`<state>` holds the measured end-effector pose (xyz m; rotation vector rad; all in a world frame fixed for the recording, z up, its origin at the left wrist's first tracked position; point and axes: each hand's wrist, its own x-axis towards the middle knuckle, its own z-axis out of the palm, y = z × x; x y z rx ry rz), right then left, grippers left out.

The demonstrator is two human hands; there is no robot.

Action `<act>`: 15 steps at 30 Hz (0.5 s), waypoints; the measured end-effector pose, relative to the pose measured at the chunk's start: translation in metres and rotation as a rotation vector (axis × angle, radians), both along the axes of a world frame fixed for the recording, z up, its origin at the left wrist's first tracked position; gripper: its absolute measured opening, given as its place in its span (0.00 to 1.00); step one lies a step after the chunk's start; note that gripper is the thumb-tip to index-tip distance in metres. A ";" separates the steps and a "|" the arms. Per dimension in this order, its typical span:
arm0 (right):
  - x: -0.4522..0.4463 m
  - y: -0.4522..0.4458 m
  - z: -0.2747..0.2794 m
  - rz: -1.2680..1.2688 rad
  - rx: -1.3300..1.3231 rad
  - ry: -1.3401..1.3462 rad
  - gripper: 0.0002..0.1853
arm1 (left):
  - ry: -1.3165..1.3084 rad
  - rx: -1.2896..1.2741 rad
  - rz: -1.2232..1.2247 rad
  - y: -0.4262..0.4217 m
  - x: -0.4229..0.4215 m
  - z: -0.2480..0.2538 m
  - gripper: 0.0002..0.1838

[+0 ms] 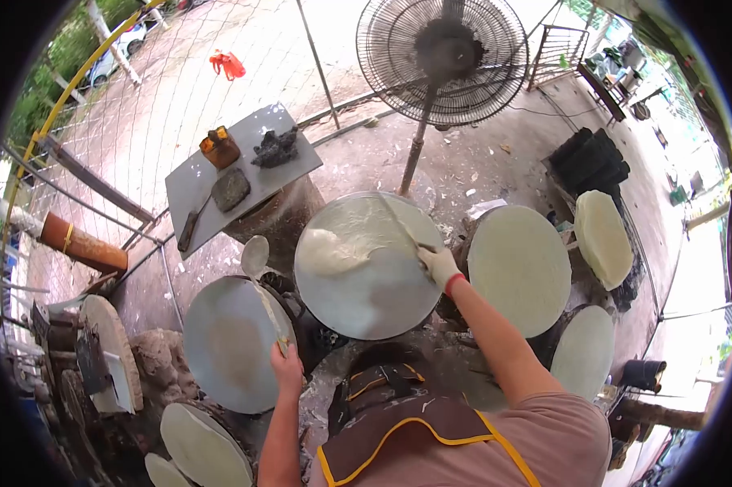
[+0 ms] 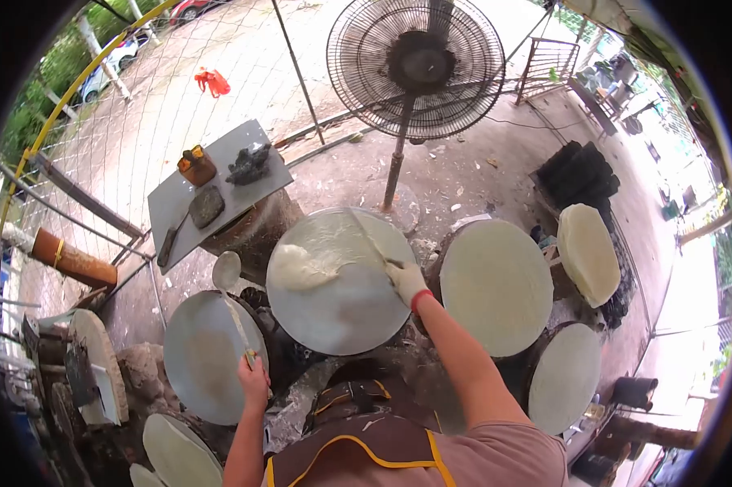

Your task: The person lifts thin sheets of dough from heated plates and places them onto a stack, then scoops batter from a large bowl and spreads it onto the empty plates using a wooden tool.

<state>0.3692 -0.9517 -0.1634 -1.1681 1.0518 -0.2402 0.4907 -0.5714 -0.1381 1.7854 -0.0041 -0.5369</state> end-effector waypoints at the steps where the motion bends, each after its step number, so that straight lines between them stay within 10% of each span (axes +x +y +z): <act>1: 0.014 0.002 0.010 0.195 0.002 0.071 0.18 | 0.009 0.022 0.009 -0.005 -0.003 0.001 0.08; 5: 0.010 0.017 0.012 0.709 0.118 0.202 0.17 | -0.577 0.364 -0.121 -0.016 -0.023 -0.008 0.12; 8: -0.043 -0.017 0.003 0.844 0.357 0.166 0.17 | -0.356 0.403 -0.175 -0.017 -0.049 -0.002 0.14; 13: -0.011 -0.051 -0.003 0.118 0.129 0.057 0.16 | -0.547 0.694 -0.275 0.014 -0.123 -0.003 0.19; 15: 0.023 -0.035 0.000 0.459 -0.067 0.068 0.15 | -0.539 0.721 -0.306 0.026 -0.148 -0.004 0.20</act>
